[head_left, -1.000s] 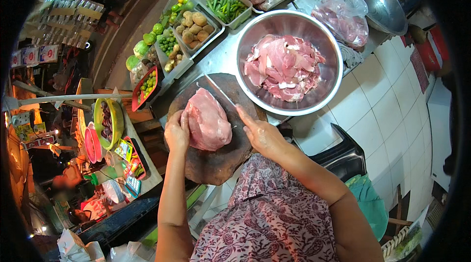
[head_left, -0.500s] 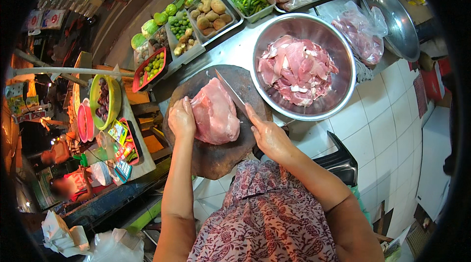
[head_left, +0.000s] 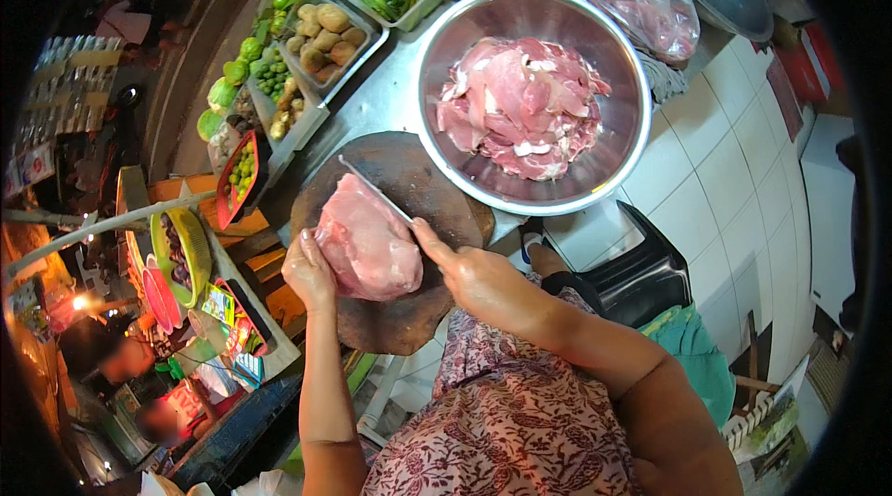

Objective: The person cuts a large piece of pork into smaller portions using a knife on a wooden cutting board. The cut pieces are placed into a metal bowl. The person weighs the bowl of meat on a digital scale and then places a portion into a plastic bag.

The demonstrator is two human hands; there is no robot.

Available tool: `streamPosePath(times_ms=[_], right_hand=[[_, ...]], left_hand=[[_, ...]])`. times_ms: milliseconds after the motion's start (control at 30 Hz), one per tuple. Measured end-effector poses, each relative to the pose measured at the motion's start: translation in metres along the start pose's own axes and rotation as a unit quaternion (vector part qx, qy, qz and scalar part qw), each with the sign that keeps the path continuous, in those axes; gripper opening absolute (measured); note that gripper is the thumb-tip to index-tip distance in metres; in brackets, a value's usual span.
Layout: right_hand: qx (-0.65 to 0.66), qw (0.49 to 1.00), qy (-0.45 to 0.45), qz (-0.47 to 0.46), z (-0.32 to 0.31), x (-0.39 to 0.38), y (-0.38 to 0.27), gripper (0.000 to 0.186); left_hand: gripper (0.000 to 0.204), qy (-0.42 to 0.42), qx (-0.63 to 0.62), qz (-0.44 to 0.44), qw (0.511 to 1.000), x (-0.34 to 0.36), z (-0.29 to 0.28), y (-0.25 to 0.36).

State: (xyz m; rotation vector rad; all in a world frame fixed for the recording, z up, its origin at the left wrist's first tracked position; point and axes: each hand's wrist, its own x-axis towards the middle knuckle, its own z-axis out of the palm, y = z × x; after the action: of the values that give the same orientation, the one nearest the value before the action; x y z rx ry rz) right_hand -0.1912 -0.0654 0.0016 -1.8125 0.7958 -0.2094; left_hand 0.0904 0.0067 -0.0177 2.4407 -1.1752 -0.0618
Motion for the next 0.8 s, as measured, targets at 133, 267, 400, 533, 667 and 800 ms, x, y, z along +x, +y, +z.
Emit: streamPosePath(times_ms=[133,267,400,533,667,800], right_hand=[[0.013,0.999,0.037,-0.024,0.007,0.037,-0.002,0.078],[-0.013,1.000,-0.001,-0.017,-0.005,0.050,-0.003,0.074],[0.040,0.999,-0.024,0.008,-0.015,0.032,0.004,0.072],[0.025,0.999,0.034,-0.025,0.002,0.030,0.008,0.071],[0.033,0.999,0.015,0.025,0.014,0.036,0.009,0.068],[0.075,0.997,0.011,0.007,-0.003,0.033,0.009,0.064]], left_hand=[[0.035,-0.017,-0.014,-0.021,1.000,-0.001,-0.001,-0.003],[0.034,0.004,0.016,-0.014,1.000,-0.001,0.001,-0.001],[0.032,0.032,-0.002,0.023,0.999,-0.002,0.004,0.000],[0.034,0.033,-0.024,-0.025,0.999,-0.003,0.004,-0.005],[0.040,-0.006,-0.168,-0.061,0.984,-0.002,0.005,-0.017],[0.054,-0.051,-0.404,-0.095,0.908,-0.003,0.006,-0.038]])
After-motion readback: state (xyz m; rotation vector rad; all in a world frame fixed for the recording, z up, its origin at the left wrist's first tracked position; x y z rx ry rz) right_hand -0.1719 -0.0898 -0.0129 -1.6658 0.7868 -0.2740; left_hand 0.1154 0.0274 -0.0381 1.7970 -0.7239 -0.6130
